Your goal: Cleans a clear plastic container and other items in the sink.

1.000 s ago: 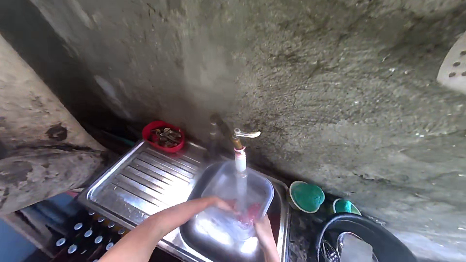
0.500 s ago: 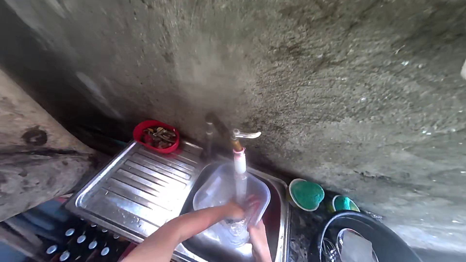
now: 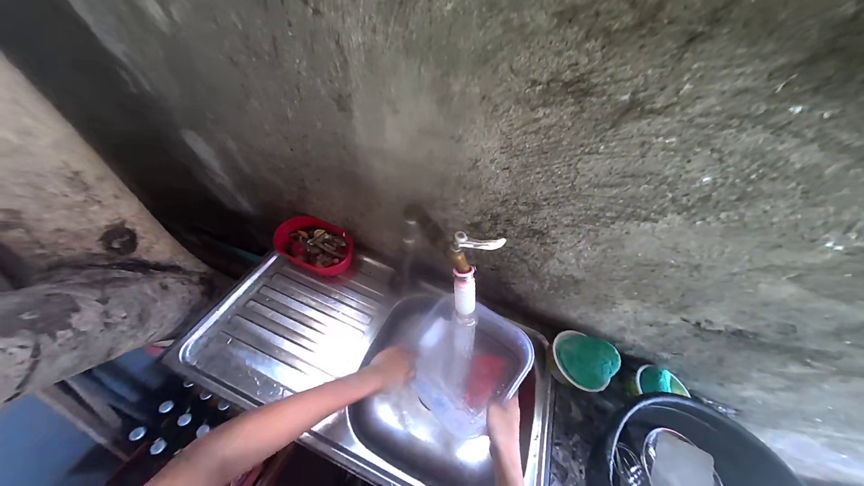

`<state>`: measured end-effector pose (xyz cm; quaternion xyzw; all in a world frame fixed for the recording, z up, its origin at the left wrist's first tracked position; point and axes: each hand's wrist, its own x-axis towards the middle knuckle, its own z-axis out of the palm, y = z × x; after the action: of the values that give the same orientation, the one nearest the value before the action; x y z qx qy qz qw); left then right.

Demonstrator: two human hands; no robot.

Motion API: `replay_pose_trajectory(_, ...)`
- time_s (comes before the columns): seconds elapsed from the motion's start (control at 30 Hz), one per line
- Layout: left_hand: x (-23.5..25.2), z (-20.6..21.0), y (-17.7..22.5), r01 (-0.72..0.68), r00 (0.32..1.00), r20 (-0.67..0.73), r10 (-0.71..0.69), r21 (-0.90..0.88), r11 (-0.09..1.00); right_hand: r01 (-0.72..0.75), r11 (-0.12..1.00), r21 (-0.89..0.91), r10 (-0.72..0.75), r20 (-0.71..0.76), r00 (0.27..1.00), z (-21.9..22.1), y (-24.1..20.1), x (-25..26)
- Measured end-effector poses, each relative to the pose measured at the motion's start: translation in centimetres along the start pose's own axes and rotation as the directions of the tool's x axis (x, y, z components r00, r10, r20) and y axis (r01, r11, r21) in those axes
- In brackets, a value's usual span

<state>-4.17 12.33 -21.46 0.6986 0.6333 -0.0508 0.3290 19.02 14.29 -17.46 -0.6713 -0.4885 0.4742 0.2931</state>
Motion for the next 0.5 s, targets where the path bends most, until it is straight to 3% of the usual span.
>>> replay_pose_trajectory(0.03, -0.3, 0.8, -0.2, 0.033, 0.985, -0.164, -0.045, -0.074, 0.997, -0.023, 0.999, -0.041, 0.023, -0.015, 1.0, 0.2, -0.2, 0.0)
replay_pose_trajectory(0.1, -0.3, 2.8, 1.3, 0.099, 0.869, -0.42, -0.26, -0.367, 0.925, -0.087, 0.987, -0.132, 0.077, -0.078, 0.994, 0.5, -0.6, -0.2)
replay_pose_trajectory(0.13, -0.1, 3.6, 2.5, 0.106, 0.81, -0.42, -0.409, -0.582, 0.807, -0.116, 0.98, -0.162, 0.099, -0.113, 0.989, 0.7, -1.0, -0.7)
replay_pose_trajectory(0.2, 0.9, 5.1, 4.1, 0.108, 0.741, -0.213, -0.637, -0.898, 0.426, -0.159, 0.965, -0.21, 0.121, -0.181, 0.976, 0.9, -1.9, -2.1)
replay_pose_trajectory(0.23, 1.7, 5.9, 4.2, 0.114, 0.743, -0.1, -0.662, -0.956, 0.272, -0.165, 0.956, -0.243, 0.113, -0.213, 0.97, 0.9, -2.1, -2.7)
replay_pose_trajectory(0.27, 2.4, 6.6, 4.2, 0.132, 0.75, -0.034, -0.661, -0.971, 0.2, -0.162, 0.949, -0.27, 0.096, -0.241, 0.966, 0.8, -2.1, -3.2)
replay_pose_trajectory(0.33, 3.3, 6.9, 4.4, 0.187, 0.754, 0.015, -0.657, -0.963, 0.192, -0.123, 0.948, -0.294, 0.036, -0.286, 0.957, 0.8, -1.9, -4.1)
replay_pose_trajectory(0.43, 3.6, 5.6, 5.7, 0.278, 0.801, 0.001, -0.599, -0.887, 0.37, -0.029, 0.949, -0.314, -0.091, -0.361, 0.928, 0.9, -1.2, -5.5)
replay_pose_trajectory(0.5, 2.8, 4.9, 7.6, 0.246, 0.867, -0.019, -0.497, -0.852, 0.461, 0.029, 0.947, -0.319, -0.169, -0.419, 0.892, 0.6, -0.7, -5.9)
